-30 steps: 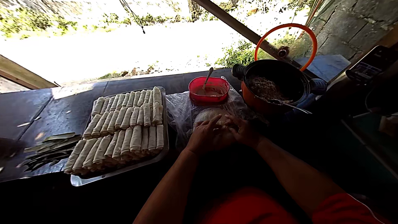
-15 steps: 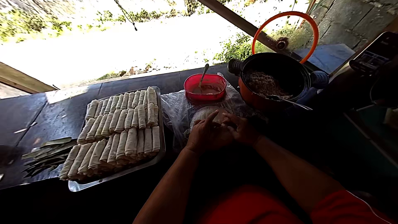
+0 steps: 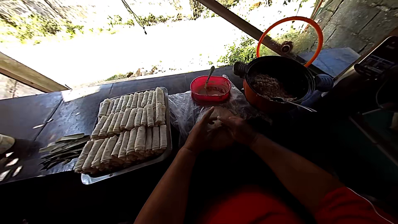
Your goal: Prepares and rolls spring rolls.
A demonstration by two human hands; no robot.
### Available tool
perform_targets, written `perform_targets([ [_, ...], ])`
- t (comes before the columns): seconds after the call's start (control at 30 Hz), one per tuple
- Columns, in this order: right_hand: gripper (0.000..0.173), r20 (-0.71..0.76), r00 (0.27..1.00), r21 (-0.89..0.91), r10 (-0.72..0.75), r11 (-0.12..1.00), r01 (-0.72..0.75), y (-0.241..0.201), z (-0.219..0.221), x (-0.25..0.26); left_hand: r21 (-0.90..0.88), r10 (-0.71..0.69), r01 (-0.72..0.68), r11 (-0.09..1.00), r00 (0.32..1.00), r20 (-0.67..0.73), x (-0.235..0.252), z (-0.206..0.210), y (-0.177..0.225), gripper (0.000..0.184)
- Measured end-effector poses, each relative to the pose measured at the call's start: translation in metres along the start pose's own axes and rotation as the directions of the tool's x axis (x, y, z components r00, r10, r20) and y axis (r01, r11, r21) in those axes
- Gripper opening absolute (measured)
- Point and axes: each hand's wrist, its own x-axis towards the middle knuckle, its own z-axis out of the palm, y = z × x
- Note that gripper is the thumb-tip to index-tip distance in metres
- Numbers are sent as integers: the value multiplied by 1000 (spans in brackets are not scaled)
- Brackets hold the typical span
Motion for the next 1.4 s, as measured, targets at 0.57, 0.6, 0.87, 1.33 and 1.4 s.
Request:
perform_targets([
  [0.57, 37, -71, 997, -23, -32, 999, 30, 16, 6, -8, 235, 125, -115, 965, 992, -25, -2, 13, 5, 49],
  [0.6, 37, -84, 996, -12, -33, 999, 32, 18, 8, -10, 249, 128, -118, 961, 992, -22, -2, 12, 5, 47],
  [0.87, 37, -105, 994, 58, 8, 998, -2, 19, 8, -13, 227, 101, -93, 969, 995, -25, -2, 15, 3, 44],
  [1.33, 34, -66, 986, 139, 155, 980, -144, 19, 5, -6, 350, 176, -141, 926, 982, -69, 8, 24, 4, 44],
  [1.4, 42, -117, 983, 146, 141, 982, -124, 20, 6, -10, 358, 169, -137, 924, 984, -60, 9, 23, 4, 44],
])
